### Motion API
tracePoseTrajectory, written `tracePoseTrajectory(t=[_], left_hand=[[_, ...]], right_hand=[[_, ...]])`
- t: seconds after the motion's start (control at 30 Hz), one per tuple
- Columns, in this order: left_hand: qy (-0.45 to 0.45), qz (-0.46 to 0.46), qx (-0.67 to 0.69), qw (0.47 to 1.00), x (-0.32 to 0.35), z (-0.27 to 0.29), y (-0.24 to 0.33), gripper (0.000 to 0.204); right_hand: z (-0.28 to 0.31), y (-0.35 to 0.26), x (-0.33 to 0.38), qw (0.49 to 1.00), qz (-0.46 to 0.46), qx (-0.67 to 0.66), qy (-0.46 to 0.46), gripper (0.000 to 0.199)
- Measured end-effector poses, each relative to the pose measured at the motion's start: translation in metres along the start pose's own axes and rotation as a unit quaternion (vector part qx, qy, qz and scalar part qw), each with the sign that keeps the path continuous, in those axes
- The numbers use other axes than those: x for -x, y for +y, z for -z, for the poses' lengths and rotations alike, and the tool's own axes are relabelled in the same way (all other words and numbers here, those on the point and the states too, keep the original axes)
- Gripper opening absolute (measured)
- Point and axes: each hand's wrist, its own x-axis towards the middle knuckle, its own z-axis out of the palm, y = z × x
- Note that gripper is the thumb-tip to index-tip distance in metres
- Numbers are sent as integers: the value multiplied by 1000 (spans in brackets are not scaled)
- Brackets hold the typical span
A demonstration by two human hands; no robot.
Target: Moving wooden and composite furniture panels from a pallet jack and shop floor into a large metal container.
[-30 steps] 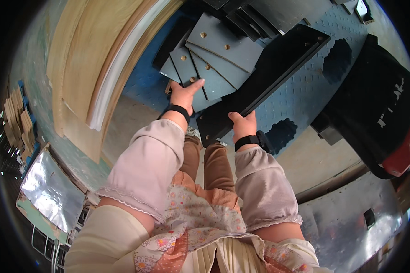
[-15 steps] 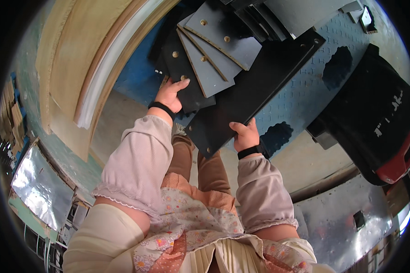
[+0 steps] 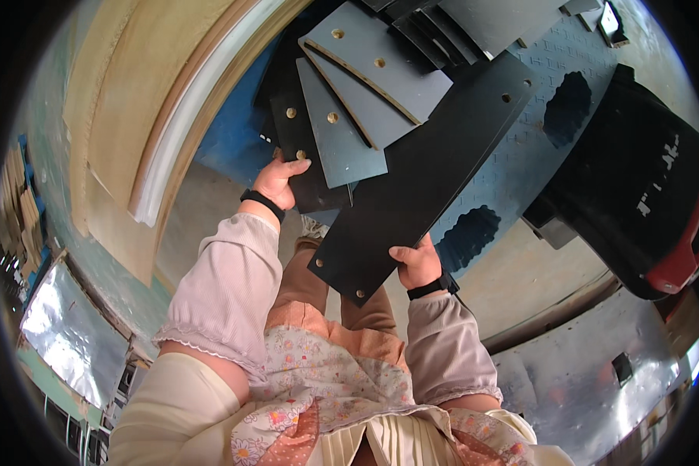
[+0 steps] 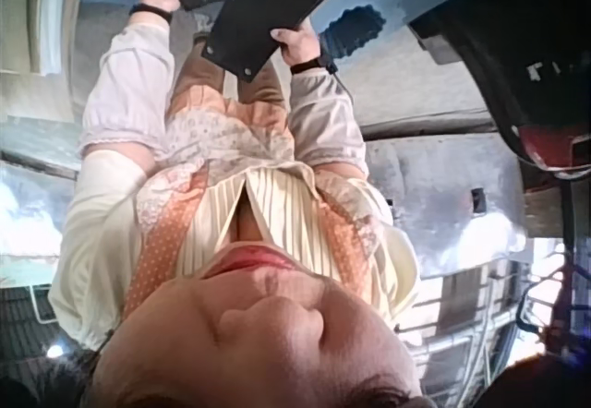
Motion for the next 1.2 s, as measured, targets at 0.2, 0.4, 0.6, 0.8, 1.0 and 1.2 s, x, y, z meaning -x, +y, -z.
tracePoseTrajectory(t=[0.2, 0.4, 0.6, 0.8, 1.0, 1.2], left_hand=[[-50, 50, -25, 997, 25, 3, -7, 49], [-26, 97, -70, 992, 44, -20, -5, 52], [-28, 120, -118, 985, 73, -23, -18, 52], [-64, 92, -152, 982, 115, -24, -59, 51], [-143, 32, -185, 972, 208, -87, -94, 53], [-191, 20, -202, 960, 320, -203, -107, 54]], right_hand=[[15, 21, 35, 999, -8, -15, -31, 63], [29, 39, 53, 999, -23, 0, -37, 66], [36, 74, 83, 1000, -11, 0, -23, 64], [60, 89, 126, 997, 19, 7, -75, 60], [60, 56, 220, 992, 64, 51, -93, 55], [41, 7, 349, 981, 159, 54, -95, 59]])
